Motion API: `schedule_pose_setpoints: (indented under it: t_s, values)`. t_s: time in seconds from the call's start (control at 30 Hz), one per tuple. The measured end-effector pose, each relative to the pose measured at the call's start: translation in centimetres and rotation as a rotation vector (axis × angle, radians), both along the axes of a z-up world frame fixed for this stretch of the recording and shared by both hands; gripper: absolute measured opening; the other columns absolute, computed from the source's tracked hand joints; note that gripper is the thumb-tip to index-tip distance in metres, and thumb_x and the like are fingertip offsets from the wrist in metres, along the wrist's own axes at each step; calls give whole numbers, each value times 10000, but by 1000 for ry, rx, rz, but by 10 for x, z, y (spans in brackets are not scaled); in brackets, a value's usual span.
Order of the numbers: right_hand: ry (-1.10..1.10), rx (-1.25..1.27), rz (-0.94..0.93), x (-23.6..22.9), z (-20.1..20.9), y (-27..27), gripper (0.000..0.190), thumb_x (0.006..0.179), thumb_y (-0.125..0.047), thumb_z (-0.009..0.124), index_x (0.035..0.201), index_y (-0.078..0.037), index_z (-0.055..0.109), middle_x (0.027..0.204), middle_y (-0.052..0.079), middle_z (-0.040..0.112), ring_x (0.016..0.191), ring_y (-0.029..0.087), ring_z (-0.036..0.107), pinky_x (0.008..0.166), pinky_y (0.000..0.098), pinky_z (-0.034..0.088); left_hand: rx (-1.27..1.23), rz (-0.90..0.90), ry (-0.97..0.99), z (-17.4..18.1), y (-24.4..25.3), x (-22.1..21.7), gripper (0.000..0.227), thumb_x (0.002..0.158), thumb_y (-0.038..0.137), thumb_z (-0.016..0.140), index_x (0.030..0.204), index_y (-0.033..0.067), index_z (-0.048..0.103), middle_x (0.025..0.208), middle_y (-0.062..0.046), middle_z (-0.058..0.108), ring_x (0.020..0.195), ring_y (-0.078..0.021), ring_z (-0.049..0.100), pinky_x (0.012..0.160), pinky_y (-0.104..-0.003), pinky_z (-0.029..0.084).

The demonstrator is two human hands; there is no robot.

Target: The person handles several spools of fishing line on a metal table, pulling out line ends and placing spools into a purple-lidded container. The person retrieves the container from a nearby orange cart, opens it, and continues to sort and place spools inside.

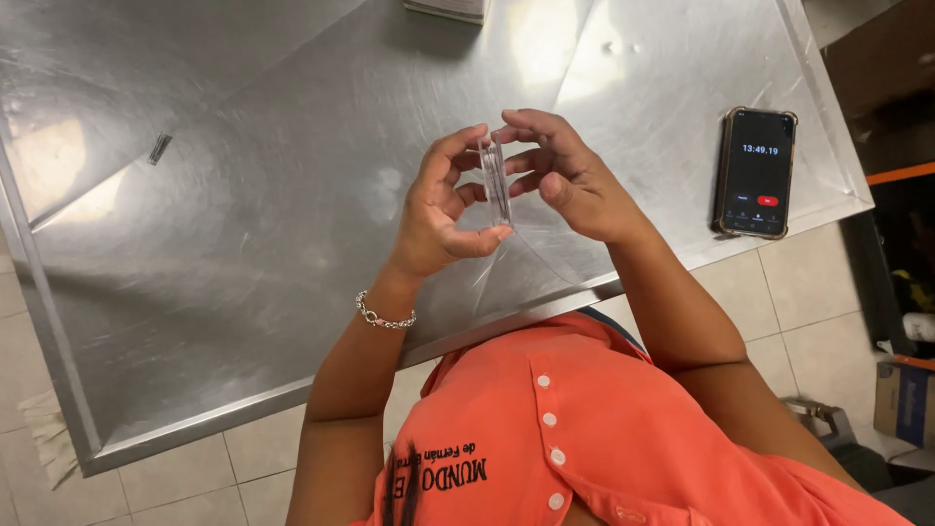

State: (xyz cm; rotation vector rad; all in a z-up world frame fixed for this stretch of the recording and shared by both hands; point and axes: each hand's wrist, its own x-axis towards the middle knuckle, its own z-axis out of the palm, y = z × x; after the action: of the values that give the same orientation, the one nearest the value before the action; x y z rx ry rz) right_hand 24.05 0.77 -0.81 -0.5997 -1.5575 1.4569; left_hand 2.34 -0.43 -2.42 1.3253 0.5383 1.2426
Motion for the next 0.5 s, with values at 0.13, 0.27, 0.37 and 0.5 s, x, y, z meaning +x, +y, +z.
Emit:
schedule_pose_setpoints:
  t_s: [0.13,0.27,0.37,0.5]
  values:
    - [-177,-111,12,12,14,-17,989,846,-702,659,1530,-80,308,1437,245,441,1160,364,604,918,497,570,-32,43,-1,-6,2,-1,977,737,105,969,1533,53,404,1404,-57,450,1210,-182,526,901,-301,587]
    - [-275,-306,-84,0,9,-41,645,844,-158,855,1321,-6,449,1177,208,609,919,280,719,805,402,611,-40,100,-7,-2,3,-3,926,792,98,939,1537,84,389,1405,-44,458,1214,-162,520,900,-285,576]
    - [-498,-342,-324,-18,28,-53,67,995,-192,687,952,-142,674,820,-17,719,569,73,446,528,219,390,-53,178,80,9,-1,-4,856,767,30,845,1499,150,417,1387,-64,455,1205,-189,528,873,-308,597]
    - [-755,245,-357,-11,28,-56,95,1031,-175,665,1043,-99,723,978,13,753,840,164,693,720,281,516,-2,230,76,4,2,-6,882,813,39,909,1526,164,405,1402,-79,435,1208,-202,527,925,-336,636]
